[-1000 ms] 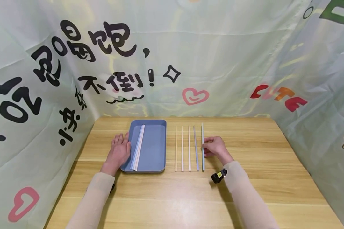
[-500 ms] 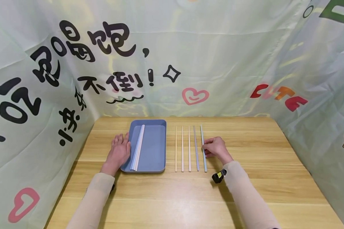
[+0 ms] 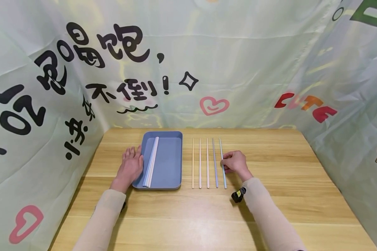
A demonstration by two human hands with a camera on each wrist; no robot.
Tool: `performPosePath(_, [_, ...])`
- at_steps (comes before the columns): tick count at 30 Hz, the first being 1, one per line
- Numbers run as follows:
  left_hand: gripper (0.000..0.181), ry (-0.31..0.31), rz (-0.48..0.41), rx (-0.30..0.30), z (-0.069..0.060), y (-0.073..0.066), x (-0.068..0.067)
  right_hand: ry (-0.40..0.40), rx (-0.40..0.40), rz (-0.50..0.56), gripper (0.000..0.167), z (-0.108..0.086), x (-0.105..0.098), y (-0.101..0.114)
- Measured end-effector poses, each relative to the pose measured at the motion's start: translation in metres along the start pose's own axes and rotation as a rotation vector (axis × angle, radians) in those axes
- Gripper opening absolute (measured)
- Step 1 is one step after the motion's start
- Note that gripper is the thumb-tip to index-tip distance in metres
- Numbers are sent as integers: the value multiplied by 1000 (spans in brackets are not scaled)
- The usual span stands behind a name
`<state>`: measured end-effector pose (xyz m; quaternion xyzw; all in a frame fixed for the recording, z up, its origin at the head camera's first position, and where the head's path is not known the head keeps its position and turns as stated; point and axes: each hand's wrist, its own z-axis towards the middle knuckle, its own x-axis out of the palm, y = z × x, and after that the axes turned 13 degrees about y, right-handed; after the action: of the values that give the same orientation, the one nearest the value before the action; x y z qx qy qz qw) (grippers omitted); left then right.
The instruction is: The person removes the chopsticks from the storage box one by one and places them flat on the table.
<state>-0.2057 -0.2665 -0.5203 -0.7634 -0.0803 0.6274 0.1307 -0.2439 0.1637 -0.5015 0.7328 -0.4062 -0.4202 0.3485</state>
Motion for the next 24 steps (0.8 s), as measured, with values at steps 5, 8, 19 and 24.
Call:
performPosePath(5, [59, 3, -13, -5, -1, -1, -1, -15, -2, -15, 23, 1, 1, 0])
performPosePath(8, [59, 5, -17, -4, -1, -1, -1, -14, -3, -31, 23, 0, 1, 0])
performPosePath(19, [59, -5, -7, -2, -1, -1, -2, -59, -95, -115, 24, -1, 9, 34])
performPosePath(24, [60, 21, -16, -8, -1, -2, -3, -13, -119, -54, 27, -1, 28, 55])
